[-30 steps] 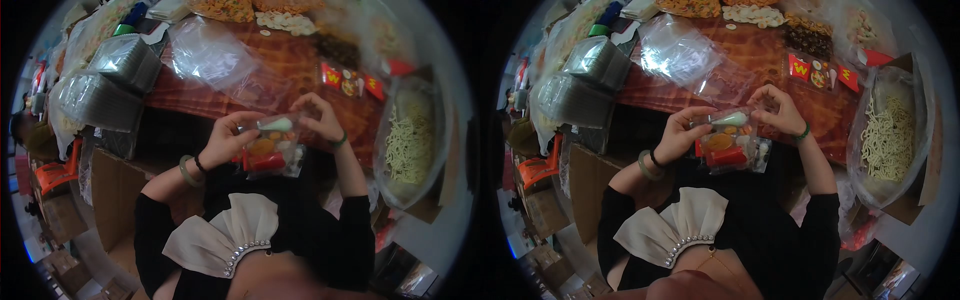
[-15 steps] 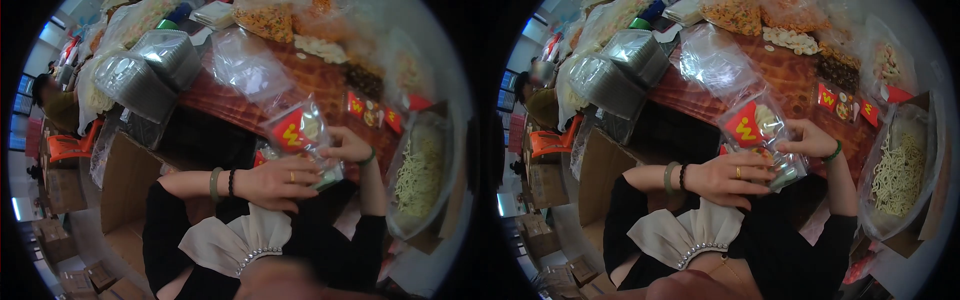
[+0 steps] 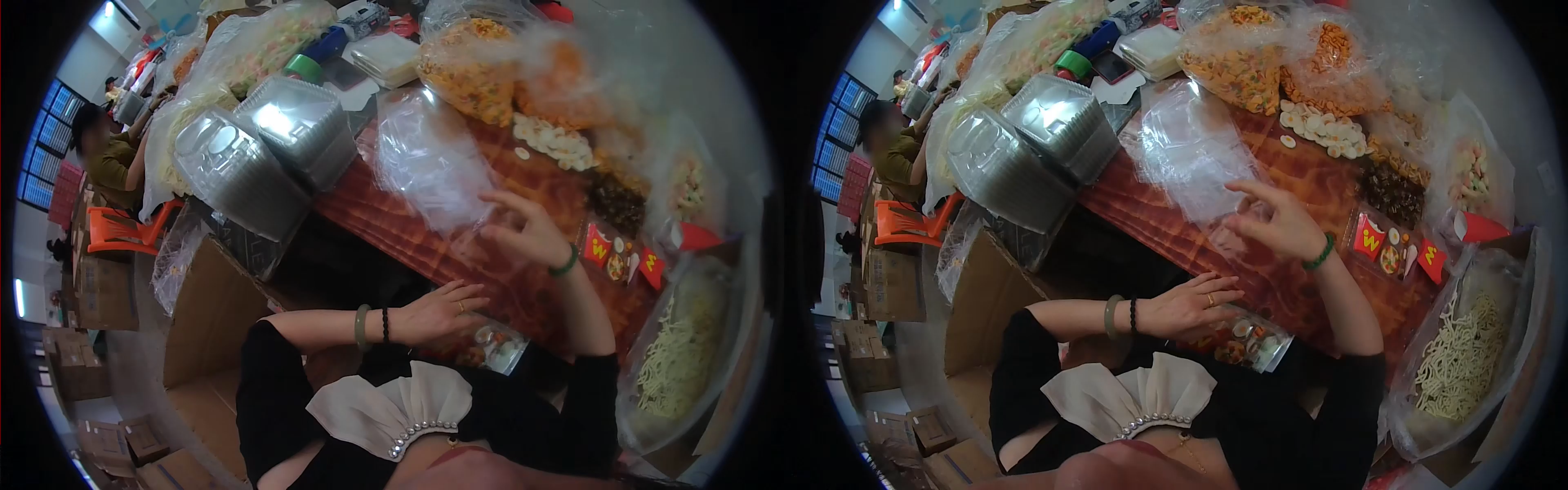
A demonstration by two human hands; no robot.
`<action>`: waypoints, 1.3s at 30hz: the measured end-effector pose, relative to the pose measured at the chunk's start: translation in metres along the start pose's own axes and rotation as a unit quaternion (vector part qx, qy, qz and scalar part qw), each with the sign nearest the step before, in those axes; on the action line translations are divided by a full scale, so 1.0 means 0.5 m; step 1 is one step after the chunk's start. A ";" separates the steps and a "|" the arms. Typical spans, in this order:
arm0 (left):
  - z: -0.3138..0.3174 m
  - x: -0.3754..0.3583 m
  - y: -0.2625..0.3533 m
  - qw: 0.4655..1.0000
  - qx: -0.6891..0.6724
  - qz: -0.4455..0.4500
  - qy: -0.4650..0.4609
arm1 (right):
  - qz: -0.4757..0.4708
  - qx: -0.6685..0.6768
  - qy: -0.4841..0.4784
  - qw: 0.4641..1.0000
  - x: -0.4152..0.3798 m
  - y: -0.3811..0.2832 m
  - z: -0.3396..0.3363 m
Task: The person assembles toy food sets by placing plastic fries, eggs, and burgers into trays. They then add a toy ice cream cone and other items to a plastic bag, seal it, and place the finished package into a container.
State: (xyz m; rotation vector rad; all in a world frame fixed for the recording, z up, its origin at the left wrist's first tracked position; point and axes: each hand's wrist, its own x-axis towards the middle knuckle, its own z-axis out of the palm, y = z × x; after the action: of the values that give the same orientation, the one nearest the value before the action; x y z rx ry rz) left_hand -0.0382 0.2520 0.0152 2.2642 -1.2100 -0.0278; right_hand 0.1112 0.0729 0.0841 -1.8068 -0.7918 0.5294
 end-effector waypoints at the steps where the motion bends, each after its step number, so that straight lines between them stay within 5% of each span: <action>1: -0.011 -0.001 -0.010 1.000 -0.027 0.003 0.001 | -0.011 0.010 0.005 1.000 0.046 0.009 -0.006; 6: -0.015 -0.010 -0.054 0.998 -0.044 -0.009 -0.049 | -0.119 -0.046 0.046 0.991 0.286 0.031 -0.002; 14: 0.007 -0.010 -0.107 0.971 -0.237 0.007 -0.006 | -0.123 -0.074 0.064 0.988 0.580 0.116 0.086; 30: -0.007 -0.022 -0.185 0.912 -0.411 0.015 -0.008 | -0.124 -0.044 0.010 0.991 0.794 0.101 0.236; 39: -0.013 -0.025 -0.216 0.862 -0.506 0.022 -0.008 | -0.245 -0.040 -0.052 0.967 0.910 0.074 0.335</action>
State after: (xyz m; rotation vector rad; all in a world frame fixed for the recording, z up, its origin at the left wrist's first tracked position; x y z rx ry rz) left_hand 0.0382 0.3110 -0.0349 1.2997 -0.9141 -0.5377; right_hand 0.3183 0.5035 -0.0046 -1.5827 -1.3007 0.2692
